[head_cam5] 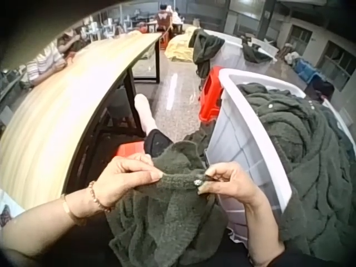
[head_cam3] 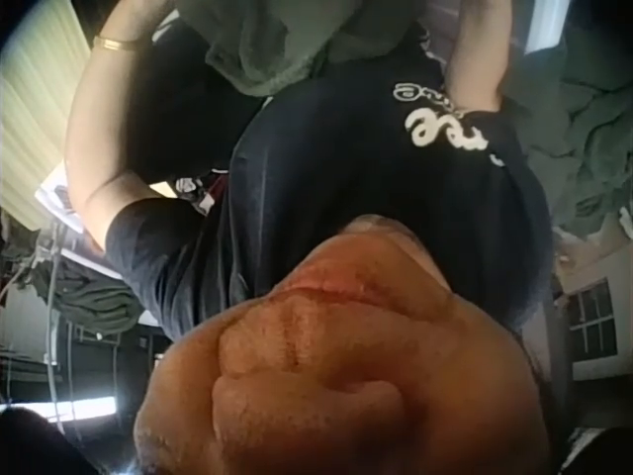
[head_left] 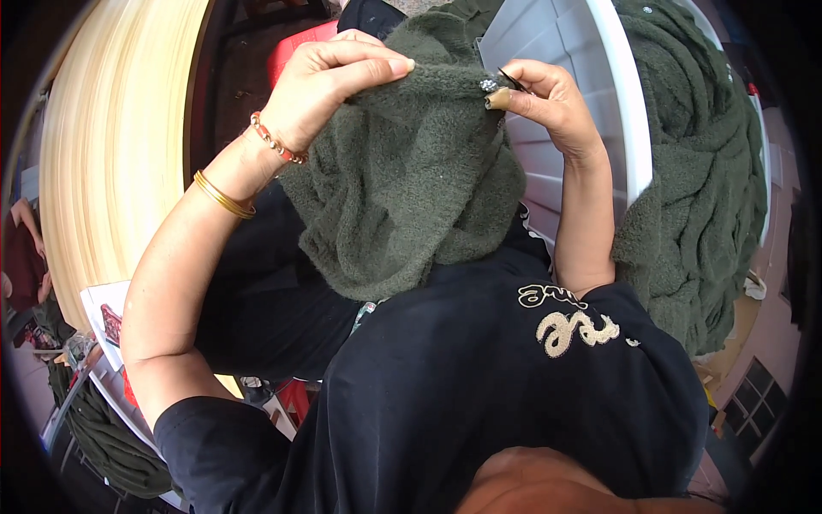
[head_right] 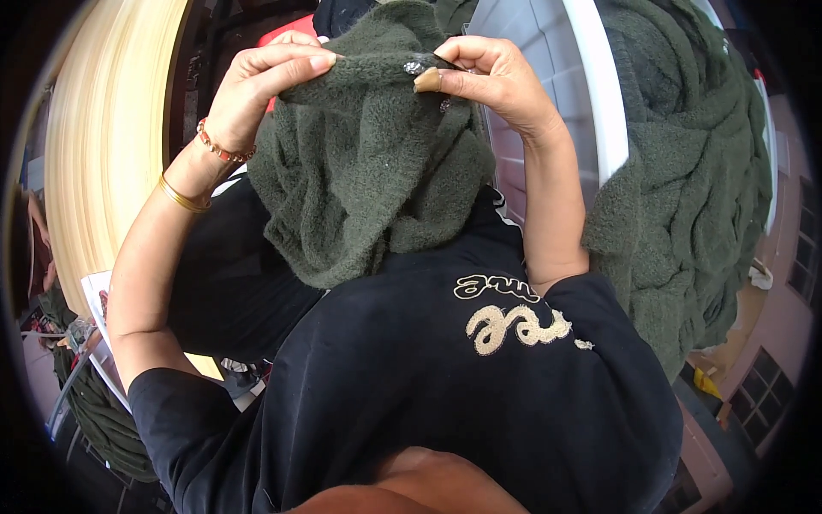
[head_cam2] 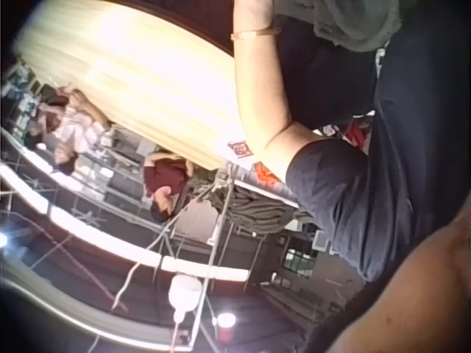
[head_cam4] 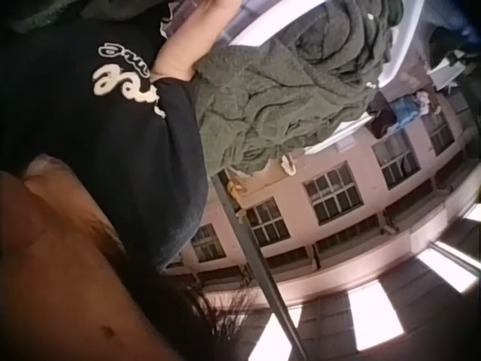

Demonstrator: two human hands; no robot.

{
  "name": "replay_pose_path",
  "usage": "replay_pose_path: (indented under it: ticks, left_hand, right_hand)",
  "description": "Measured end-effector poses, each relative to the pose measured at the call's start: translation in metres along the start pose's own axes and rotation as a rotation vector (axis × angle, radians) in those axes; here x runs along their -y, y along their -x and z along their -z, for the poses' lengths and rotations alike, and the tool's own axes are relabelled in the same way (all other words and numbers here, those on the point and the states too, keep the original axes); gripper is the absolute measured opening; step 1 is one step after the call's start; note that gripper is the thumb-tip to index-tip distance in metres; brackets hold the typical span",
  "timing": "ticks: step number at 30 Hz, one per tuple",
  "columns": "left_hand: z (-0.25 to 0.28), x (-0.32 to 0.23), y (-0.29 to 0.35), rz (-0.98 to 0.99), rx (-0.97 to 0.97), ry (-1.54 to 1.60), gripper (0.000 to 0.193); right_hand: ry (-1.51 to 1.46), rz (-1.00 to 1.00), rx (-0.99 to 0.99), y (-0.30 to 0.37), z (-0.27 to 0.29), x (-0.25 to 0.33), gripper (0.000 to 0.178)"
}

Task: Inspecting towels for loose threads and using clippers to remove them.

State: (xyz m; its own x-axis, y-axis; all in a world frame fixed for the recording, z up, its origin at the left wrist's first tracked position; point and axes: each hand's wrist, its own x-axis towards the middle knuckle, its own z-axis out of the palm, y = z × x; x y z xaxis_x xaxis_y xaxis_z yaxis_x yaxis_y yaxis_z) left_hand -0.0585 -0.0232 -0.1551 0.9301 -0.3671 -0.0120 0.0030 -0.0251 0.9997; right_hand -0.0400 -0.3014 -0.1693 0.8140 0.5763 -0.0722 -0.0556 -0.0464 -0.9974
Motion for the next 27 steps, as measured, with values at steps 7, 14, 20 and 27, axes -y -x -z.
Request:
replay_pose_path:
  ticks: [7, 14, 20, 27]
  left_hand:
    - [0.005, 0.000, 0.001, 0.198, -0.032, 0.273, 0.019]
    - [0.003, 0.001, 0.000, 0.204, -0.020, 0.374, 0.020]
    - [0.001, 0.005, 0.001, 0.201, 0.025, 0.230, 0.021]
    - [0.000, 0.014, 0.001, 0.130, 0.104, 0.204, 0.019]
  right_hand:
    - [0.052, -0.008, -0.033, -0.001, 0.001, -0.003, 0.019]
    - [0.059, 0.018, -0.056, 0.002, 0.006, -0.005, 0.019]
    - [0.109, -0.045, -0.027, -0.002, 0.006, -0.017, 0.025]
    - [0.102, 0.071, -0.003, -0.005, -0.013, 0.016, 0.034]
